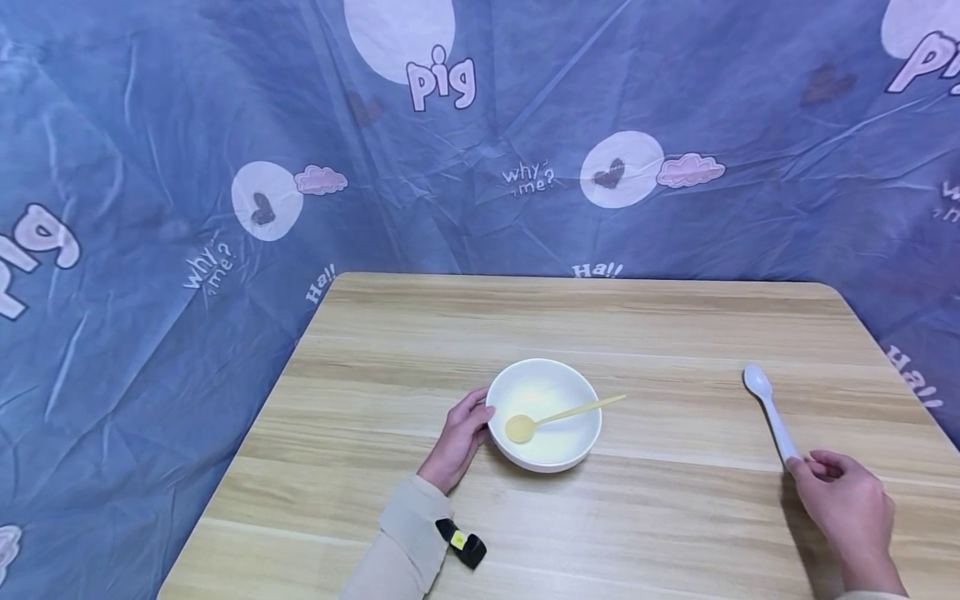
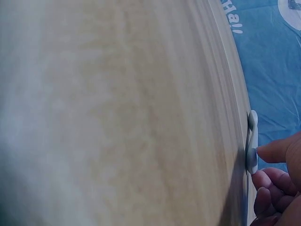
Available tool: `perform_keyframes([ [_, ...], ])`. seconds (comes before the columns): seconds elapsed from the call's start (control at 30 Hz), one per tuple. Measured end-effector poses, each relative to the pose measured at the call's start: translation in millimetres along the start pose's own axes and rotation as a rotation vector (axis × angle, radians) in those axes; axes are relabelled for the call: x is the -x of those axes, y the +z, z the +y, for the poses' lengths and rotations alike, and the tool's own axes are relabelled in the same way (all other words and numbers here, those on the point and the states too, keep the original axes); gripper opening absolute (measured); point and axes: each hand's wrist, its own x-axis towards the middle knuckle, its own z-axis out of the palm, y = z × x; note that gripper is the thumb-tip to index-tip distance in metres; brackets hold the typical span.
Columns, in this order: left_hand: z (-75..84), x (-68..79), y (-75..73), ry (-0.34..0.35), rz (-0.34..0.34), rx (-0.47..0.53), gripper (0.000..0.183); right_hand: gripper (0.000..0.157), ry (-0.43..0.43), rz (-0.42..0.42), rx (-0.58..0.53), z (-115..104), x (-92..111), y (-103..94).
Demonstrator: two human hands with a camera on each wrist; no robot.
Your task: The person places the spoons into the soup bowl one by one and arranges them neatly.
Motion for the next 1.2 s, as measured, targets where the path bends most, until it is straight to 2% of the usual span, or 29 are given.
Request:
perform_keyframes([
  [0.43, 0.1, 0.6, -0.3, -0.004, -0.010, -0.003, 0.051, 0.046, -0.016, -0.014, 0.036, 0.9, -2.2, 1.2],
  [1.2, 1.1, 0.7, -0.5, -0.011, -0.011, -0.007, 0.051, 0.046, -0.007, -0.021, 0.021, -1.2, -0.9, 3.0],
])
